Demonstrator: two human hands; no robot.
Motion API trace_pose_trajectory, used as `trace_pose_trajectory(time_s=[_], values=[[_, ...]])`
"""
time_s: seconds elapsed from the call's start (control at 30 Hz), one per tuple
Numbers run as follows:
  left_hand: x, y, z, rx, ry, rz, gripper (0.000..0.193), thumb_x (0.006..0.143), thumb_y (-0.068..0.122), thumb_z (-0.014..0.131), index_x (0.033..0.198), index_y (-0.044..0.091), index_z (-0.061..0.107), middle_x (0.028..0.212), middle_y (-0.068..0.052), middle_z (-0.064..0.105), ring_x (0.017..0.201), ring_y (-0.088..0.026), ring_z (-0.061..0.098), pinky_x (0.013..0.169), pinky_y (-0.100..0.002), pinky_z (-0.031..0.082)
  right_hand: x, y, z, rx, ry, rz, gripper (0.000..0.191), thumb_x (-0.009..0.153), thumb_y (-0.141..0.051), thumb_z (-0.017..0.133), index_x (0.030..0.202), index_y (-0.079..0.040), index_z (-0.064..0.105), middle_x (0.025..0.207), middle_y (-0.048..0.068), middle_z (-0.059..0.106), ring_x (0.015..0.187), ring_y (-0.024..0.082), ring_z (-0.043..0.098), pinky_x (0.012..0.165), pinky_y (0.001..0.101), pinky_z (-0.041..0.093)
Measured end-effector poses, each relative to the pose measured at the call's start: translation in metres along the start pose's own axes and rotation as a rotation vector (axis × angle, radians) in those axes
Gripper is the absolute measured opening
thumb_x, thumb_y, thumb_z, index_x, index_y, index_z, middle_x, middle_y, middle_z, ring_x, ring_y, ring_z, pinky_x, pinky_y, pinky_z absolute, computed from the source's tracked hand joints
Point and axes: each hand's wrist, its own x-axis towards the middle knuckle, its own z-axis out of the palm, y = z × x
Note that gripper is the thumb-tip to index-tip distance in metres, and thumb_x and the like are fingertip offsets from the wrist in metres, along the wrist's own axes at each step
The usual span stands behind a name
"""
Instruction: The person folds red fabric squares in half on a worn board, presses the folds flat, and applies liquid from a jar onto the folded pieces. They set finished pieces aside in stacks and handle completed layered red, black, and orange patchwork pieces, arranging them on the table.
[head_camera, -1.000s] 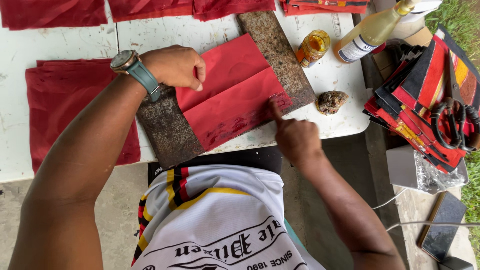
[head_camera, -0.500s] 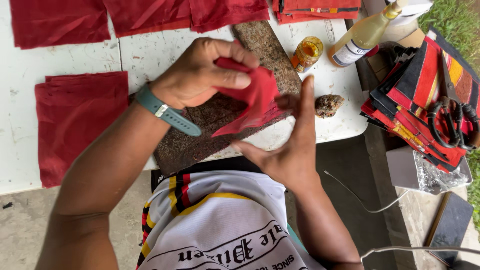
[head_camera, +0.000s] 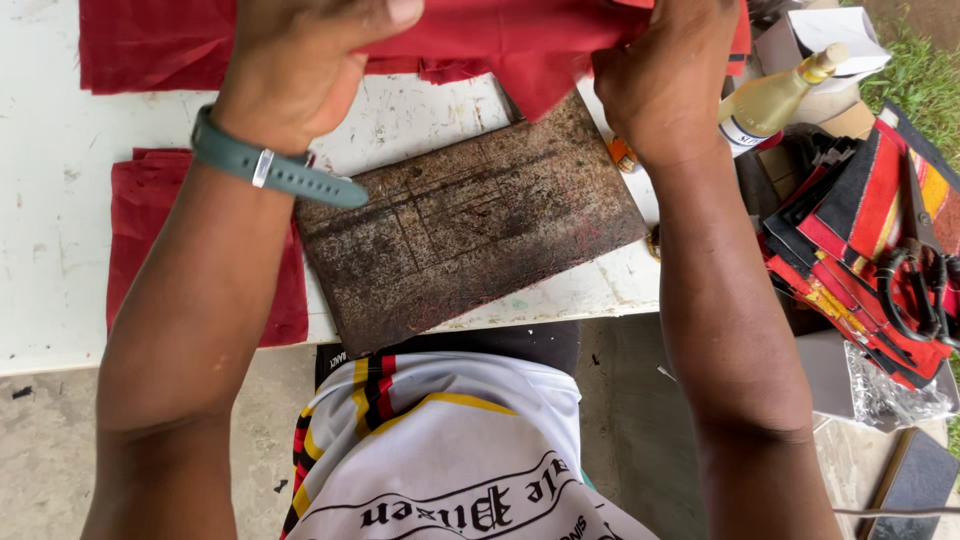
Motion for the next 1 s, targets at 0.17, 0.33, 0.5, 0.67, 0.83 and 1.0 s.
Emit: trace_pose_trajectory(time_s=[0.17, 0.33, 0.5, 0.67, 0.83, 1.0], values=[[-0.076, -0.001, 0.022, 0.429, 0.217, -0.044, 0.051, 0.089, 0.016, 0.086, 0.132, 0.005, 0.063, 0.131, -0.003, 0.067, 0.120, -0.008, 0.065, 0.110, -0.027, 0.052, -0.048, -0.018, 0.027, 0.213, -0.248, 0.223, 0.059, 0.083, 0.015, 0.066, 0.133, -0.011, 0.052, 0.107, 0.008, 0.073, 0.108, 0.030, 0.070, 0.105, 0.0459, 0.049], [-0.133, -0.052, 0.049, 0.248, 0.475, -0.514, 0.044, 0.091, 0.013, 0.080, 0.132, -0.002, 0.071, 0.107, -0.005, 0.074, 0.080, -0.004, 0.063, 0.070, -0.019, 0.053, -0.102, -0.028, 0.037, 0.131, -0.487, 0.244, 0.084, 0.086, 0.015, 0.061, 0.162, -0.015, 0.038, 0.106, 0.000, 0.077, 0.121, 0.026, 0.069, 0.121, 0.0580, 0.027], [-0.161, -0.079, 0.079, 0.395, 0.346, -0.682, 0.051, 0.083, 0.006, 0.080, 0.132, -0.001, 0.068, 0.093, -0.005, 0.070, 0.066, -0.005, 0.057, 0.062, -0.023, 0.049, -0.144, -0.020, 0.003, 0.137, -0.616, 0.343, 0.085, 0.073, 0.013, 0.058, 0.153, -0.014, 0.047, 0.123, 0.011, 0.072, 0.127, 0.030, 0.060, 0.116, 0.0599, 0.027], [-0.176, -0.086, 0.110, 0.601, 0.295, -0.633, 0.051, 0.079, 0.012, 0.082, 0.126, -0.002, 0.068, 0.106, -0.009, 0.076, 0.076, -0.009, 0.065, 0.077, -0.027, 0.056, -0.167, 0.005, -0.040, 0.000, -0.484, 0.408, 0.076, 0.076, 0.014, 0.054, 0.144, -0.017, 0.066, 0.140, 0.018, 0.060, 0.124, 0.036, 0.055, 0.107, 0.0518, 0.041], [-0.186, -0.075, 0.115, 0.865, 0.241, -0.391, 0.049, 0.079, 0.013, 0.085, 0.122, -0.004, 0.069, 0.120, -0.017, 0.074, 0.110, -0.020, 0.069, 0.096, -0.034, 0.053, -0.155, 0.048, -0.056, -0.148, -0.420, 0.494, 0.068, 0.082, 0.012, 0.051, 0.139, -0.019, 0.072, 0.130, 0.013, 0.060, 0.120, 0.035, 0.054, 0.104, 0.0473, 0.045], [-0.187, -0.067, 0.113, 0.661, 0.326, -0.646, 0.057, 0.077, 0.018, 0.085, 0.128, -0.002, 0.066, 0.114, -0.015, 0.073, 0.093, -0.015, 0.064, 0.086, -0.030, 0.054, -0.148, 0.083, -0.030, -0.208, -0.630, 0.538, 0.065, 0.075, 0.011, 0.054, 0.121, -0.027, 0.080, 0.134, 0.011, 0.055, 0.120, 0.036, 0.046, 0.104, 0.0500, 0.037]])
